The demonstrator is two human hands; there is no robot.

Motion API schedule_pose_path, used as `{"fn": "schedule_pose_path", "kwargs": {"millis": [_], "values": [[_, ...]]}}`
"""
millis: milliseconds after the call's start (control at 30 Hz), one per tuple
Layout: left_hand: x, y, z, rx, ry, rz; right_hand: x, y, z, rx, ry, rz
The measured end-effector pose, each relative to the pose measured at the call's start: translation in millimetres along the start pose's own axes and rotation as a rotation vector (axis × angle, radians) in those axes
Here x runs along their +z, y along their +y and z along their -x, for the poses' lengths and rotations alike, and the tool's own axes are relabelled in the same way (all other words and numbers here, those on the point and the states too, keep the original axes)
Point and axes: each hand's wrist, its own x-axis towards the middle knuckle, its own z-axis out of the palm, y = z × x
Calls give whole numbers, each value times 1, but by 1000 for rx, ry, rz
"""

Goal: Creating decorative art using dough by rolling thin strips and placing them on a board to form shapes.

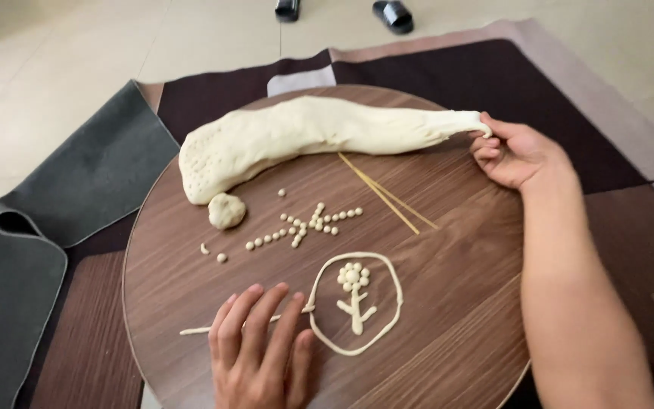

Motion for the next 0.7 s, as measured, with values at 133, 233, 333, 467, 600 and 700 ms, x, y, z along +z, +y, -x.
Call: {"fn": "schedule_pose_path", "kwargs": {"millis": [133,233,333,467,600,700], "values": [[1,-1,0,3,13,-13,4,0,3,-23,-11,-593],[2,0,0,3,8,-16,-13,2,-9,-180,47,-817],[4,0,1,2,13,-29,-49,1,-19,-358,65,-1027],[10,-4,3,38,22,-40,-31,10,0,-538,355,-889],[13,-10,5,56,28,-61,6,23,-1,-683,427,-340],[7,-3,-4,35,67,-43,34,48,22,-859,513,403]]}}
